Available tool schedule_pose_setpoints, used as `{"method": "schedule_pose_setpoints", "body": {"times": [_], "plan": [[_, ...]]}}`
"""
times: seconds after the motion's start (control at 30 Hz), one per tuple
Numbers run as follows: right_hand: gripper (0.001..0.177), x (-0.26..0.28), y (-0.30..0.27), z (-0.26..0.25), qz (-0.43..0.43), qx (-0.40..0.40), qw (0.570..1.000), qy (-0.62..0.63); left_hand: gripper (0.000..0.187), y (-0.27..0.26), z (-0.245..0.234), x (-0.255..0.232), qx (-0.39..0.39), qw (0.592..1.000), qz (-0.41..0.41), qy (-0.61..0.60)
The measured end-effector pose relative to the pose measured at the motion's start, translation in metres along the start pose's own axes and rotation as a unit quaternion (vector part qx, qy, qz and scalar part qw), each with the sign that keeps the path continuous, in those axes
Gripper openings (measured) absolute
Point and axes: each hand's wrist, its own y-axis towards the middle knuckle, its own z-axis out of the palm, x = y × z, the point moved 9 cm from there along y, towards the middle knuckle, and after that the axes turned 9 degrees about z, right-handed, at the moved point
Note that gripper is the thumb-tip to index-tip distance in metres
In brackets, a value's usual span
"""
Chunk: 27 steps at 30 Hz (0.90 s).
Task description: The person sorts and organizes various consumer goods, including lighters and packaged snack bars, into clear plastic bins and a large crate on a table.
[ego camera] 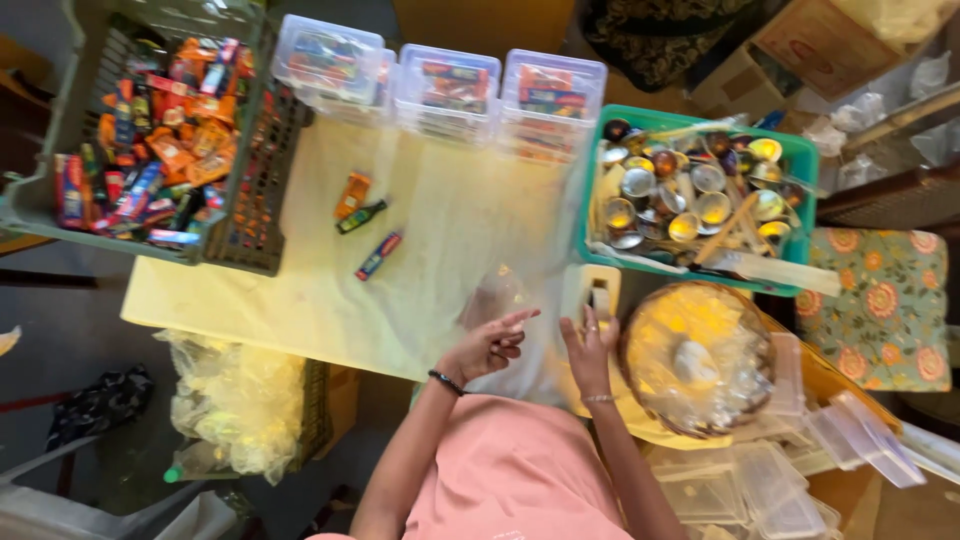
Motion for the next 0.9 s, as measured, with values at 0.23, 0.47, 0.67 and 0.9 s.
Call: {"method": "schedule_pose_setpoints", "body": {"times": [0.23, 0.47, 0.67, 0.9], "plan": [[0.051, 0.058, -0.044, 0.114, -0.097, 0.076, 0.991, 0.057, 0.044, -0.041, -0.104, -0.059, -0.178, 0.960, 0.063, 0.206], [0.059, 0.110, -0.050, 0.274, -0.239, 0.147, 0.903, -0.325, 0.041, -0.182, -0.234, -0.193, -0.551, 0.607, 0.202, 0.535], [0.070, 0.147, -0.017, 0.375, -0.430, 0.033, 0.807, -0.403, 0.055, -0.278, -0.235, -0.255, -0.582, 0.481, 0.272, 0.597], [0.074, 0.232, 0.058, 0.462, -0.384, 0.105, 0.760, -0.513, 0.048, -0.262, -0.272, -0.259, -0.444, 0.602, 0.230, 0.622]]}}
